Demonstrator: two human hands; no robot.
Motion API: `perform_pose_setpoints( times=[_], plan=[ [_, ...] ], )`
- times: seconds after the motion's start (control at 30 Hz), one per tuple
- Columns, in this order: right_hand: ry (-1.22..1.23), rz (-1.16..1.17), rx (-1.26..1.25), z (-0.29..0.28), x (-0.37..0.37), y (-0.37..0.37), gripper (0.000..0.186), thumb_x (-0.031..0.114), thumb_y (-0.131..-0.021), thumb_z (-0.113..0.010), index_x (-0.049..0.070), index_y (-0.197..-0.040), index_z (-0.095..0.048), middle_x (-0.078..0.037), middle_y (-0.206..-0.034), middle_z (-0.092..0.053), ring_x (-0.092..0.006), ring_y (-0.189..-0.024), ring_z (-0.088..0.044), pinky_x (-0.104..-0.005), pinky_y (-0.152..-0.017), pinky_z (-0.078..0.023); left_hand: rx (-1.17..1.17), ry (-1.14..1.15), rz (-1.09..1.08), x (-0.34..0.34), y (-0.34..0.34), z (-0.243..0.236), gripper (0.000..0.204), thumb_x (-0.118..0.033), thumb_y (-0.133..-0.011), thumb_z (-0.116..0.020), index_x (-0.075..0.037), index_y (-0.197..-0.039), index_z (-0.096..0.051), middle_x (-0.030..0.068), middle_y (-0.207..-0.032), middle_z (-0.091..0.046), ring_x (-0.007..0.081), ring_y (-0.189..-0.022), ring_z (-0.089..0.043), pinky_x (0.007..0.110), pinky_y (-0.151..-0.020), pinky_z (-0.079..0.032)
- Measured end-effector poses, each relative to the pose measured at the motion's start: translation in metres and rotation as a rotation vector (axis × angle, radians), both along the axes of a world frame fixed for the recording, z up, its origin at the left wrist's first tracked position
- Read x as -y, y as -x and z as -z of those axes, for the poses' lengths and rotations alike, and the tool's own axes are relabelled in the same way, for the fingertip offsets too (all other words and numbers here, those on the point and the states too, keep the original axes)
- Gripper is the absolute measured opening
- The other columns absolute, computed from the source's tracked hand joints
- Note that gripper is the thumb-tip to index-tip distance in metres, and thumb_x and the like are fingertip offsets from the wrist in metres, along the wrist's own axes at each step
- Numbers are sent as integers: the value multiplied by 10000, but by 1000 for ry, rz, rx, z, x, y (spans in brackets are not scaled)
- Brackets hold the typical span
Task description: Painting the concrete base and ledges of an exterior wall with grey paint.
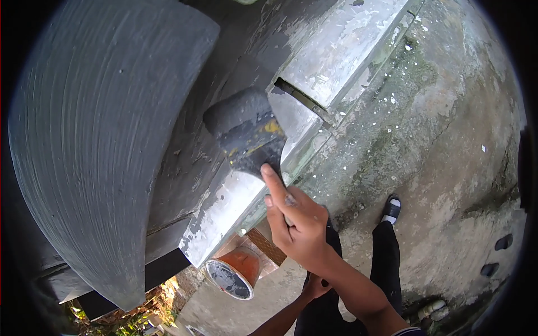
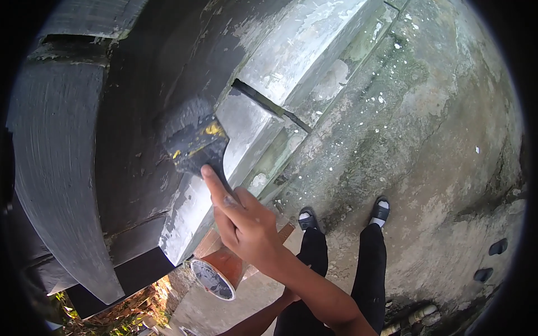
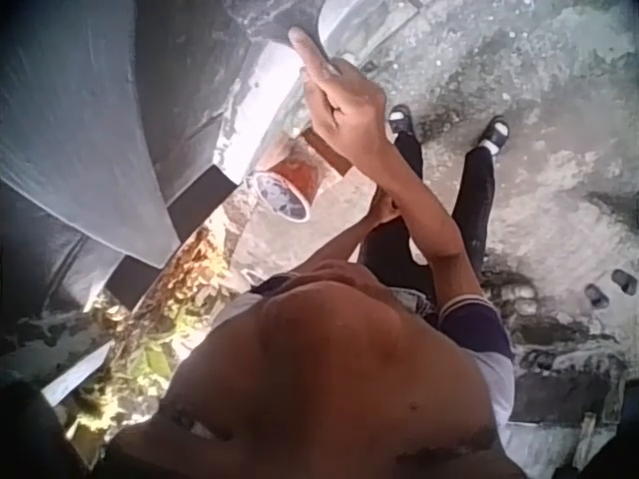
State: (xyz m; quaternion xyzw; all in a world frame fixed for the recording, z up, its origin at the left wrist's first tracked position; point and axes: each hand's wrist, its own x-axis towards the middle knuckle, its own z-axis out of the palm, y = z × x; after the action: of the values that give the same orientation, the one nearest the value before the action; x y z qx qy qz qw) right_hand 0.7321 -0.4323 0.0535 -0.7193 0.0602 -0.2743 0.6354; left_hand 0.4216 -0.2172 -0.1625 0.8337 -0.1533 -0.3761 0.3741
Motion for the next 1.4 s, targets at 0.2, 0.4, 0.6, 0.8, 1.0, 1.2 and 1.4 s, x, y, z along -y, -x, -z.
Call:
perform_pose_setpoints(
  times=[0.2,0.4,0.6,0.8,1.0,1.2,1.4],
  plan=[
    [-66,111,-18,-7,-15,-28,508,-97,-843,-579,-30,-1344,-527,-128,-759,-626,-180,-508,-494,-287,-490,-424,35,18,14,-26,14,15,597,-243,-759,-777,-70,-1276,-533,168,-1427,-440,334,-1336,-404,448,-1113,-293],
    [10,-91,-154,-6,-21,15,512,-78,-851,-588,3,-1354,-533,-132,-712,-585,-178,-521,-491,-285,-501,-422,-86,6,34,-20,13,16,504,-339,-876,-671,-85,-1289,-533,107,-1520,-342,297,-1395,-331,444,-1140,-263],
    [-34,131,-134,-17,11,-28,450,-70,-902,-548,-33,-1350,-520,-100,-733,-589,-99,-553,-414,-255,-493,-370,-74,114,-150,9,1,-4,461,-210,-763,-757,-54,-1164,-590,164,-1302,-545,338,-1253,-485,452,-1057,-382],
    [-352,-321,-51,-9,-69,28,506,-67,-893,-580,-55,-1385,-461,-165,-948,-662,-90,-605,-481,-210,-540,-399,140,20,67,-16,11,16,459,-303,-833,-711,-137,-1237,-572,130,-1432,-459,325,-1268,-491,423,-1013,-428],
    [-351,5,0,-31,-20,-7,529,1,-932,-560,-73,-1426,-384,-93,-968,-672,-14,-539,-397,-202,-476,-349,-526,192,-313,-33,33,29,459,-302,-890,-640,-104,-1292,-543,71,-1513,-354,271,-1354,-384,429,-1130,-270],
    [-621,-209,-77,-32,-108,20,552,-14,-920,-571,-80,-1428,-367,-160,-1207,-645,-29,-633,-483,-208,-552,-399,67,55,15,-32,18,21,548,-256,-755,-779,-128,-1248,-575,128,-1465,-420,322,-1331,-422,448,-1081,-344],
    [-784,-479,-176,-37,-105,58,548,42,-963,-528,-42,-1466,-327,-1,-709,-505,-31,-538,-398,-217,-512,-341,67,20,3,-12,-1,-6,453,-214,-768,-760,-124,-1179,-592,133,-1462,-422,334,-1308,-444,449,-1035,-386]
  ],
)
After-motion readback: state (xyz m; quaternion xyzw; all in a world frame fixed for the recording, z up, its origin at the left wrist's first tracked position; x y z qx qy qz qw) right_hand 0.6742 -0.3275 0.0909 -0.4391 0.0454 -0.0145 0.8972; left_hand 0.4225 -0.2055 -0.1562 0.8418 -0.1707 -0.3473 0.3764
